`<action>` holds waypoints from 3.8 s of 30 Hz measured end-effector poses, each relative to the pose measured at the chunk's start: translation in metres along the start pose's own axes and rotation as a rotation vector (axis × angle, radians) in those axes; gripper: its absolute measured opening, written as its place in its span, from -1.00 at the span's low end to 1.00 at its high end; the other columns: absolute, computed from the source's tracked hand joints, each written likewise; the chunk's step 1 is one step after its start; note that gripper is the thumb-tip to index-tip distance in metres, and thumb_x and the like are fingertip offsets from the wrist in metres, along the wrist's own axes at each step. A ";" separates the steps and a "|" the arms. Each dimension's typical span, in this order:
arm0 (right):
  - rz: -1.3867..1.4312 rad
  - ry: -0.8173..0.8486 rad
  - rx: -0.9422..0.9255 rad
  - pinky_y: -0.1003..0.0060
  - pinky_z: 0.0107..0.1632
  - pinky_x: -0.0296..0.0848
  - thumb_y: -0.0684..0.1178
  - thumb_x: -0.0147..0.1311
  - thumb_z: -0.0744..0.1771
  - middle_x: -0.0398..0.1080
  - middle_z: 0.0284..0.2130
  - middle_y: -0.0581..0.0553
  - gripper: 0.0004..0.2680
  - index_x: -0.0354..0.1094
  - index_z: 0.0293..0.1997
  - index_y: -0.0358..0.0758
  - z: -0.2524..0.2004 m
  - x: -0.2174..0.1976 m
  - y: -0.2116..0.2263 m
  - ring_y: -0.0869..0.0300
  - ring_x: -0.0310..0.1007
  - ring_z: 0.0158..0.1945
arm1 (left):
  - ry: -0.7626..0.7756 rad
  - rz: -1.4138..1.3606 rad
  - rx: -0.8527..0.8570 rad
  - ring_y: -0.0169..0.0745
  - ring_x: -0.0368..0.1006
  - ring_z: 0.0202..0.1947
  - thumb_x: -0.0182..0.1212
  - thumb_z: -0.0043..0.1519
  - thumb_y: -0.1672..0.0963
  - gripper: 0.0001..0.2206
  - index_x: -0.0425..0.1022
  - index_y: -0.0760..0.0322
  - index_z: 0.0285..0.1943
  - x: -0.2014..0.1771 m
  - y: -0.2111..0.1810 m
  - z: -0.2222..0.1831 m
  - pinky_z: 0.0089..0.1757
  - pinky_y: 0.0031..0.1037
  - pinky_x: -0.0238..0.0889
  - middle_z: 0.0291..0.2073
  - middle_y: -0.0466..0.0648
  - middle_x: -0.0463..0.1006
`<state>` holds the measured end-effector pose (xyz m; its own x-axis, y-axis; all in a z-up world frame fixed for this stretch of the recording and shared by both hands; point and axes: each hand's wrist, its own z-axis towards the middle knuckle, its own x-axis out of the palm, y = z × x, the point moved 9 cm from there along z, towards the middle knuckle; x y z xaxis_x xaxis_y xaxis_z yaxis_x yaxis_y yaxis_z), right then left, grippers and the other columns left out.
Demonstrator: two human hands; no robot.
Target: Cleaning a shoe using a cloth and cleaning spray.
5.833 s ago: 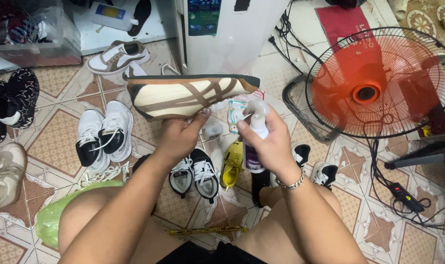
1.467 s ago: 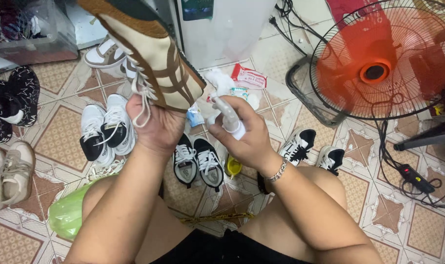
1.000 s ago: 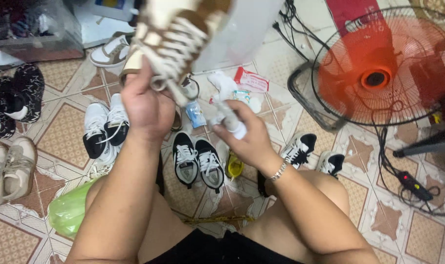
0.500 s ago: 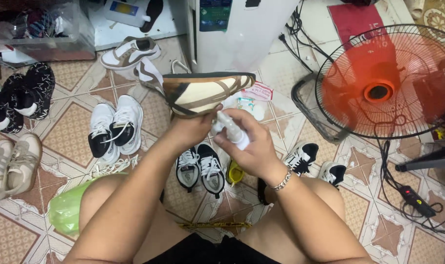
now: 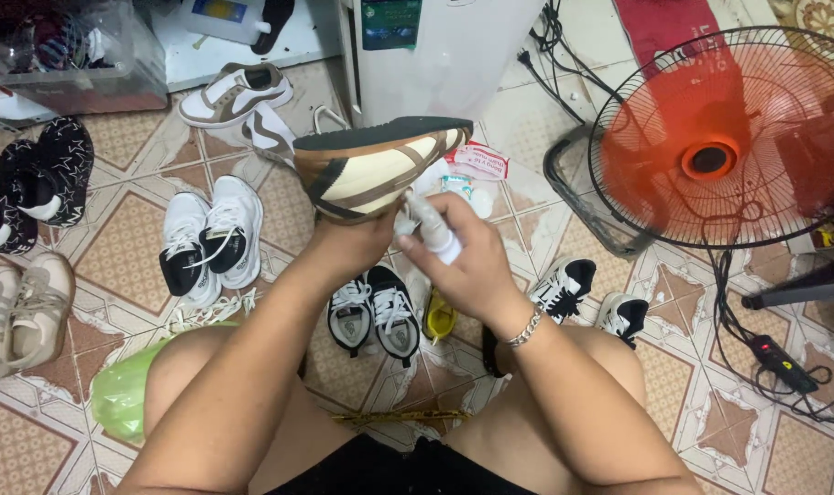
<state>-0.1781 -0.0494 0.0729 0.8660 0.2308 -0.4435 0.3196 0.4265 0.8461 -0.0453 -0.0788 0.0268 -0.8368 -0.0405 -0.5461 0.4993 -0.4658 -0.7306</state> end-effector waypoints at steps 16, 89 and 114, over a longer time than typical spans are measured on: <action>0.013 0.012 0.091 0.37 -0.12 0.51 -0.03 0.29 0.33 0.51 -0.31 -0.03 -0.71 0.33 0.11 -0.24 -0.005 -0.007 -0.008 0.29 0.53 -0.23 | -0.035 -0.067 -0.054 0.00 0.52 0.04 0.15 0.38 0.16 -0.78 0.52 0.32 0.17 -0.005 -0.005 -0.007 0.05 -0.26 0.33 0.00 0.09 0.61; -0.054 0.104 0.370 0.28 -0.22 0.48 0.03 0.28 0.28 0.54 -0.37 -0.10 -0.67 0.36 0.10 -0.19 -0.015 0.014 -0.029 0.18 0.51 -0.34 | 0.010 0.454 -0.167 0.26 0.49 -0.17 0.05 0.19 0.22 -0.84 0.49 0.37 -0.11 0.018 0.045 -0.016 -0.17 -0.04 0.32 -0.21 0.26 0.55; -0.259 -0.183 0.693 0.09 -0.05 0.52 -0.01 0.07 0.29 0.54 -0.22 -0.35 -0.63 0.31 0.18 -0.45 -0.128 -0.007 -0.354 -0.08 0.59 -0.14 | -0.242 -0.291 -0.329 -0.15 0.56 -0.20 0.19 0.33 0.09 -0.72 0.54 0.53 -0.07 -0.086 0.041 -0.006 -0.13 -0.27 0.38 -0.20 0.07 0.66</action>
<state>-0.3462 -0.0895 -0.2616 0.7611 0.0232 -0.6482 0.6373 -0.2131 0.7406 0.0487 -0.0890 0.0418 -0.9606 -0.1724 -0.2179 0.2490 -0.1860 -0.9505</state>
